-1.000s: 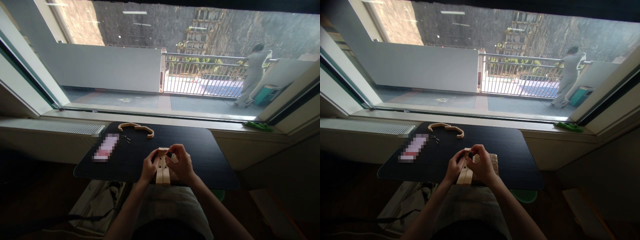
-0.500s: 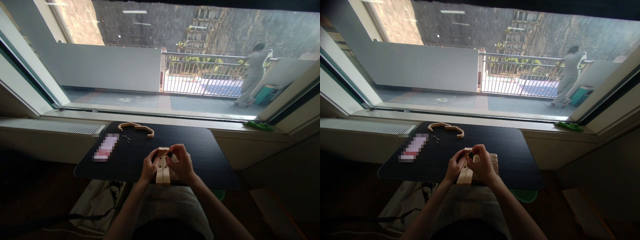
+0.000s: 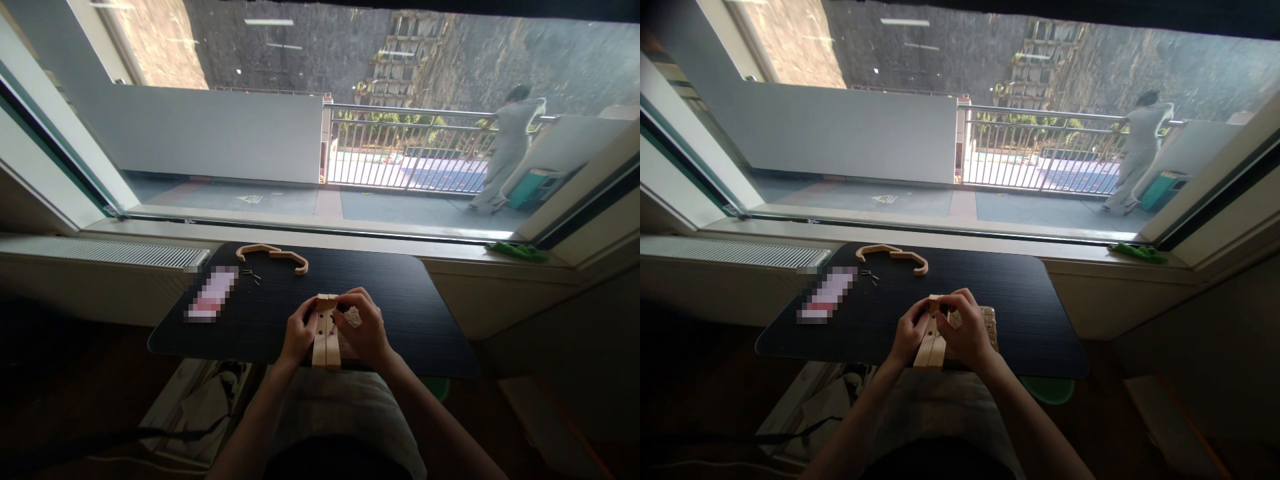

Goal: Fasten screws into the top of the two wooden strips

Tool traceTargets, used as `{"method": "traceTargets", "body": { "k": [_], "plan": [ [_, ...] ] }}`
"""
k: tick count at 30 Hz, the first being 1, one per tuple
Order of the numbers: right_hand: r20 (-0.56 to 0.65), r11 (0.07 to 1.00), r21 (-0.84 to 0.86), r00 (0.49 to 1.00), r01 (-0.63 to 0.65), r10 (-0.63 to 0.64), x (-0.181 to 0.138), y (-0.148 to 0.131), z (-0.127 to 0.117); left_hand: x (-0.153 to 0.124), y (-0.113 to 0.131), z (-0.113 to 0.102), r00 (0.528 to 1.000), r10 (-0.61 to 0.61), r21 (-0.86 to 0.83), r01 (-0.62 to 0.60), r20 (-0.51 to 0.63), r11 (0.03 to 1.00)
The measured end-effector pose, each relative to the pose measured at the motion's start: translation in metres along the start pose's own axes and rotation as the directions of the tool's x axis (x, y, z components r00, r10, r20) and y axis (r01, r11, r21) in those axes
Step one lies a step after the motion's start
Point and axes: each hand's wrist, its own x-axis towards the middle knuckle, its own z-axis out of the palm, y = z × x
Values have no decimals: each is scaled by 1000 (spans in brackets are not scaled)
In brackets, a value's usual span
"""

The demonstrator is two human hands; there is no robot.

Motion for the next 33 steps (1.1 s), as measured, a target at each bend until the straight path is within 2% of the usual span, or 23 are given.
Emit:
{"method": "traceTargets", "body": {
  "k": [4,9,16,21,28,33],
  "plan": [
    [31,1000,21,999,14,-15,0,-2,-2,0,-1,0,1000,4,9,-4,6,1000],
    [76,998,39,996,-52,49,-4,-1,-4,0,-2,-1,1000,-17,16,18,-4,1000],
    [78,996,76,996,-45,39,-7,5,-4,0,-3,-1,1000,-2,21,2,0,1000],
    [98,994,60,992,-88,82,-9,8,-5,0,-3,0,1000,0,23,0,8,1000],
    [79,996,40,994,-81,78,-10,8,-5,1,-4,1,1000,12,57,-12,-5,998],
    [61,998,14,996,-60,59,-9,7,-6,-1,-2,-2,990,118,118,-109,-75,987]
  ]
}}
